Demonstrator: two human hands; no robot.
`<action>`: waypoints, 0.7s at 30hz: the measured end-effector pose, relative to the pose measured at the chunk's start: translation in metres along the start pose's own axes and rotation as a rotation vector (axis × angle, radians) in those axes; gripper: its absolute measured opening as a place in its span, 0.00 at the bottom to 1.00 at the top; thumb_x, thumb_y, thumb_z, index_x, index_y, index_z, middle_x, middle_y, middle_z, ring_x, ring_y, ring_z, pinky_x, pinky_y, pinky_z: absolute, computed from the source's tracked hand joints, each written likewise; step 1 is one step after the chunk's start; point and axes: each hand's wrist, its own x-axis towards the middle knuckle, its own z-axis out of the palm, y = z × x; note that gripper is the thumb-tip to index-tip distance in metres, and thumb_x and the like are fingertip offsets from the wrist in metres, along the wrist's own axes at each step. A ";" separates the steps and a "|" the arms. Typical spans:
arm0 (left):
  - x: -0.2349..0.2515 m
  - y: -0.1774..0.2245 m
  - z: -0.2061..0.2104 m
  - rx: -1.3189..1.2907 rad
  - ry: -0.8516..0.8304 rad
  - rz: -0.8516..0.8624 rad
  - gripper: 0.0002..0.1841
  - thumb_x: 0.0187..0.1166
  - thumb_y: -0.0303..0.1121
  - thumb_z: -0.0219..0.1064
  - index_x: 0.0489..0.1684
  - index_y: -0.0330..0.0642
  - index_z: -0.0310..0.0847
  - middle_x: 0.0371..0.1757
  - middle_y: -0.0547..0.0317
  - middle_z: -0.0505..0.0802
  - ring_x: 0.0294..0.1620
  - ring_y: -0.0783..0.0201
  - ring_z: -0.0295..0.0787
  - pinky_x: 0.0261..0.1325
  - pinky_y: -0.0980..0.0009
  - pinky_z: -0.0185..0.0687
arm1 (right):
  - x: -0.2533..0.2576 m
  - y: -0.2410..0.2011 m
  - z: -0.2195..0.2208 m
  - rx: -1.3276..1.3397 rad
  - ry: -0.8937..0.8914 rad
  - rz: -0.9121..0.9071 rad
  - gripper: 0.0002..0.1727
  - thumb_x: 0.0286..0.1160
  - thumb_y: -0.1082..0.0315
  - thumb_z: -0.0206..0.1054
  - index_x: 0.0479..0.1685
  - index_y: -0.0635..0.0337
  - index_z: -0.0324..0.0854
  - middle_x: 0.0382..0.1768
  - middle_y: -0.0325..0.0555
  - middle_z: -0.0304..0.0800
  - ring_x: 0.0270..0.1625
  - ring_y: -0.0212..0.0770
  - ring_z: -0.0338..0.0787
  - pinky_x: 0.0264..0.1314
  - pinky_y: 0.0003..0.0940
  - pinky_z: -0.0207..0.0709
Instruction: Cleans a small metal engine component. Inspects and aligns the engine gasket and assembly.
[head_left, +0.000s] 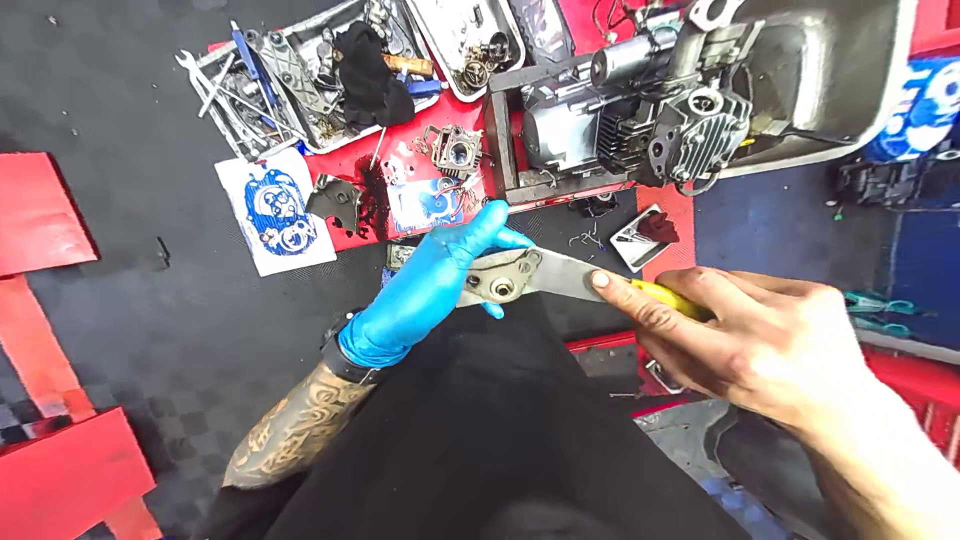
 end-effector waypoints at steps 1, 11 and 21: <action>-0.002 -0.001 -0.002 -0.024 0.020 0.030 0.33 0.97 0.51 0.36 0.58 0.38 0.89 0.49 0.49 0.95 0.37 0.60 0.94 0.33 0.64 0.94 | 0.000 -0.001 0.001 0.000 0.012 0.008 0.28 0.87 0.61 0.55 0.87 0.33 0.71 0.37 0.55 0.83 0.26 0.54 0.81 0.19 0.45 0.62; -0.009 -0.017 0.010 0.180 0.254 0.255 0.47 0.93 0.58 0.20 0.41 0.40 0.92 0.35 0.54 0.97 0.27 0.65 0.92 0.22 0.69 0.86 | 0.010 -0.022 -0.005 -0.059 -0.087 -0.082 0.30 0.88 0.65 0.52 0.90 0.43 0.65 0.34 0.56 0.79 0.22 0.55 0.76 0.16 0.45 0.58; -0.009 -0.038 0.002 0.023 0.103 -0.058 0.48 0.90 0.64 0.20 0.50 0.41 0.91 0.39 0.52 0.97 0.26 0.64 0.91 0.16 0.72 0.81 | 0.013 -0.020 -0.002 0.029 -0.161 -0.115 0.29 0.88 0.63 0.49 0.88 0.40 0.69 0.32 0.53 0.81 0.22 0.54 0.77 0.17 0.45 0.59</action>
